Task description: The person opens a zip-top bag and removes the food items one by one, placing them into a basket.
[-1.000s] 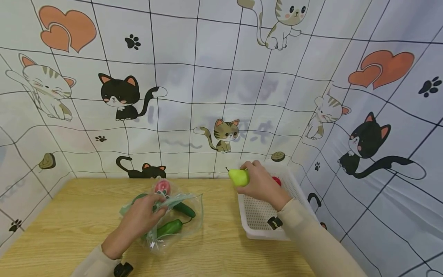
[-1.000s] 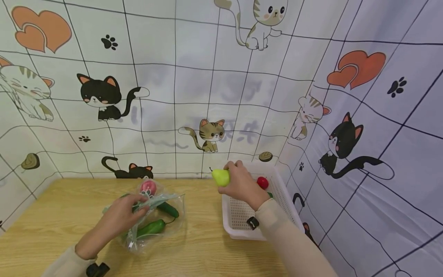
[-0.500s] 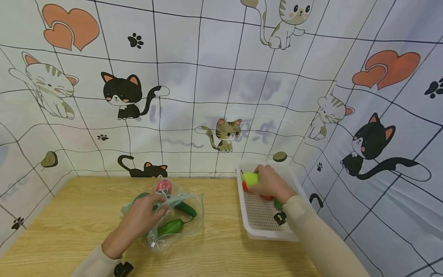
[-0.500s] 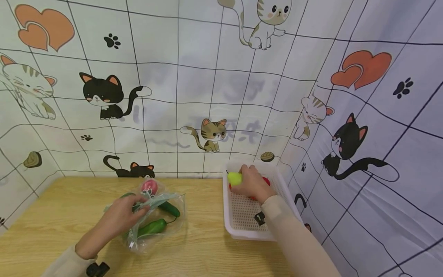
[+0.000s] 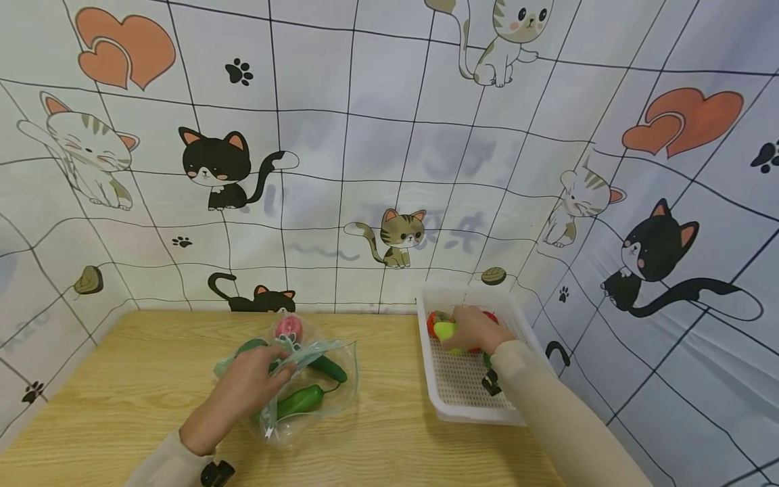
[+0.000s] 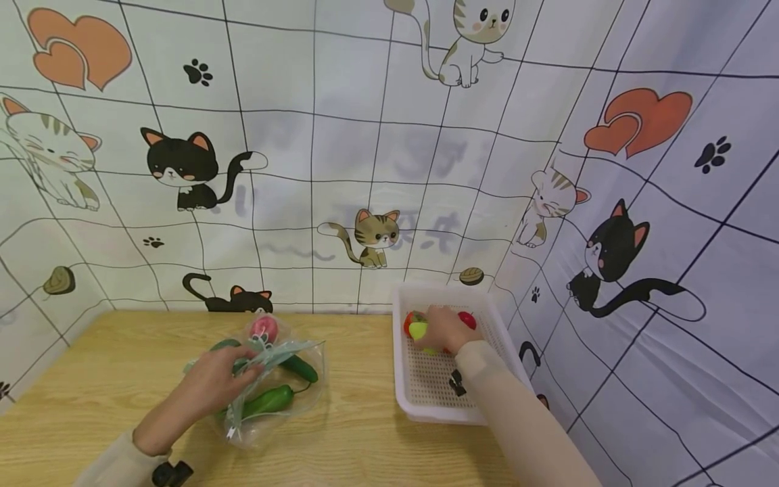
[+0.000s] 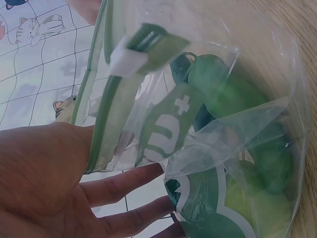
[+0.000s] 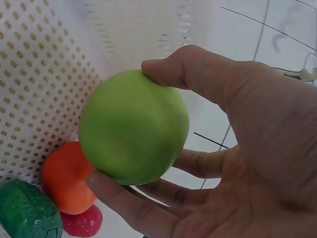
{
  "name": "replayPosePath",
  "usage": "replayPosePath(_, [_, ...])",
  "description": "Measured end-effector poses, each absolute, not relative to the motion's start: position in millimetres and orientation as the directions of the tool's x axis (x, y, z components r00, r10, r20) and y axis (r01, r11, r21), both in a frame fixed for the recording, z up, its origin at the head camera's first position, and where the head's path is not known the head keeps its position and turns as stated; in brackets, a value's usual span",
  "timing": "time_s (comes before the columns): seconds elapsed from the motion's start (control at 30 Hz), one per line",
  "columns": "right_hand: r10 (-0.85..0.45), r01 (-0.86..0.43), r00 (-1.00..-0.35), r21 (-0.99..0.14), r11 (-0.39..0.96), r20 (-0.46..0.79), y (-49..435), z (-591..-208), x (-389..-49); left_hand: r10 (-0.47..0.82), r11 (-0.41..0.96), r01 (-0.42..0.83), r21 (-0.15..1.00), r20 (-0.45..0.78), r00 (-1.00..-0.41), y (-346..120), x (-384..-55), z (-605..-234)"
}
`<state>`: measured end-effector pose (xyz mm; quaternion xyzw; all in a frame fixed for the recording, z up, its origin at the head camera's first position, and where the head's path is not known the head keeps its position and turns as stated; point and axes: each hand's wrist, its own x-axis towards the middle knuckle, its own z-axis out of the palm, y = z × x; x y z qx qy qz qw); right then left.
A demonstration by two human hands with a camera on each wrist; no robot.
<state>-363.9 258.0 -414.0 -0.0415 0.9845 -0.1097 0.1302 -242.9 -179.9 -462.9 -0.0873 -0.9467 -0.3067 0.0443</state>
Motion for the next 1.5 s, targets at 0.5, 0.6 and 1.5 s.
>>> replayPosePath(0.5, [-0.099, -0.049, -0.953, -0.176, 0.983, -0.286, 251, -425, -365, 0.128, 0.815, 0.178, 0.552, 0.128, -0.984, -181, -243, -462])
replayPosePath(0.6, [-0.094, -0.044, -0.957, -0.181, 0.983, -0.275, 251, -426, -364, 0.128, 0.814, 0.177, 0.554, 0.128, -0.984, -180, -243, -462])
replayPosePath(1.5, [-0.218, -0.237, -0.971, -0.275, 0.932, 0.100, 221, -396, -317, 0.134, 0.836, 0.179, 0.519, 0.123, -0.983, -181, -240, -459])
